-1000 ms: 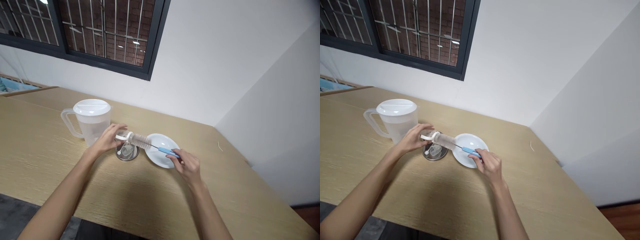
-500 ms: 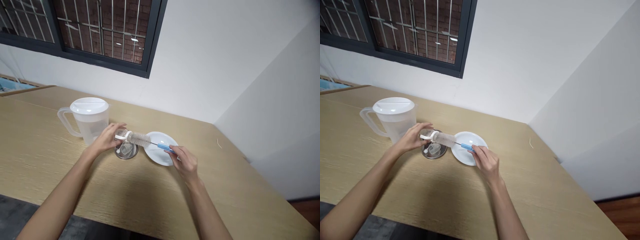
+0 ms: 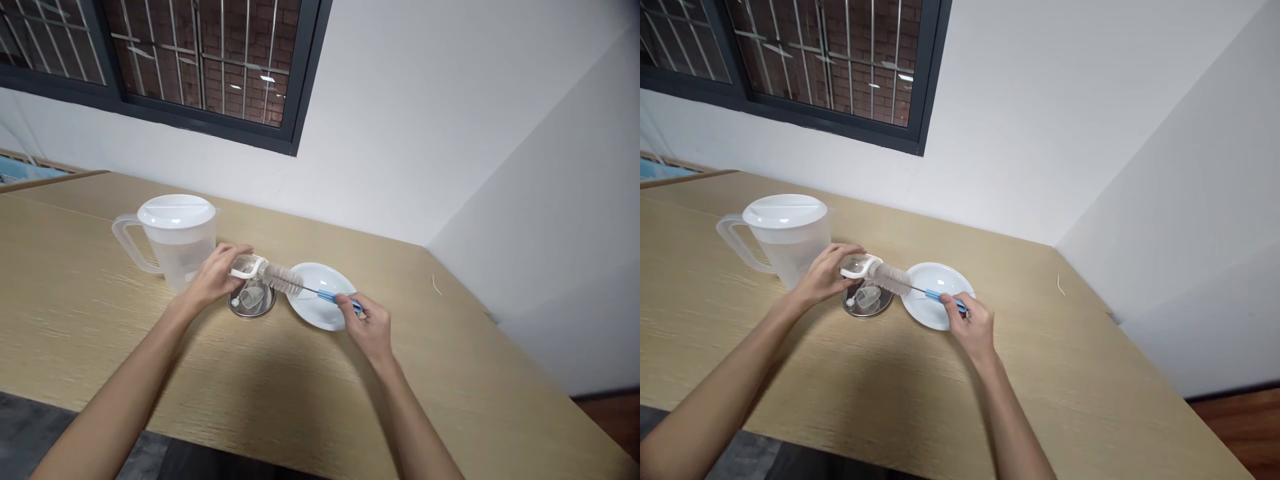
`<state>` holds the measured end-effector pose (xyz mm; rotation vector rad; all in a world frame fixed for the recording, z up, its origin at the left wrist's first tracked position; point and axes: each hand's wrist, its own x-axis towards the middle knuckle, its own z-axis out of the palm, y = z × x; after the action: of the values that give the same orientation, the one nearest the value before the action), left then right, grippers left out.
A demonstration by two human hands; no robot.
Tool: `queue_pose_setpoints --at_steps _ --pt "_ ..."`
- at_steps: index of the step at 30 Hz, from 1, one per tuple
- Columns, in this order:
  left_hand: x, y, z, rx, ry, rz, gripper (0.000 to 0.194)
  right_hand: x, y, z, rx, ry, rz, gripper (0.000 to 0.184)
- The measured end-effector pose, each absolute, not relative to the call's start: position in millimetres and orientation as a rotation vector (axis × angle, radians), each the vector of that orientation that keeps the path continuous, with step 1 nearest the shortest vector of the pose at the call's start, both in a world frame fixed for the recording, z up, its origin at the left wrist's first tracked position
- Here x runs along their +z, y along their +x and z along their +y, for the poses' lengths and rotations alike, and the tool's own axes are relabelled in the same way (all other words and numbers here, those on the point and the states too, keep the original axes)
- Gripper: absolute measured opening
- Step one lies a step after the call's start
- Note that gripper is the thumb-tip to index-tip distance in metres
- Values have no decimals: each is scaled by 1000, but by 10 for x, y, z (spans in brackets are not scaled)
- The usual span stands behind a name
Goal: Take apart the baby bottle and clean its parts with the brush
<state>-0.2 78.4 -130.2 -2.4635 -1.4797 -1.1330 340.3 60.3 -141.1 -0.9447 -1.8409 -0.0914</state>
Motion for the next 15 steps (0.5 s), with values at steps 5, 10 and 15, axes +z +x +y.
queue_pose_setpoints --at_steps 5,10,15 --pt "-1278 -29 779 -1112 -2473 -1529 61 -1434 3415 641 -297 -729 -1932 43" --pt "-1305 -55 800 -1122 -2492 -1534 62 -1411 3477 662 -437 -660 -2024 32" --pt "-1323 -35 806 -1107 -2484 -1503 56 -1411 3458 630 -205 -830 -1942 9"
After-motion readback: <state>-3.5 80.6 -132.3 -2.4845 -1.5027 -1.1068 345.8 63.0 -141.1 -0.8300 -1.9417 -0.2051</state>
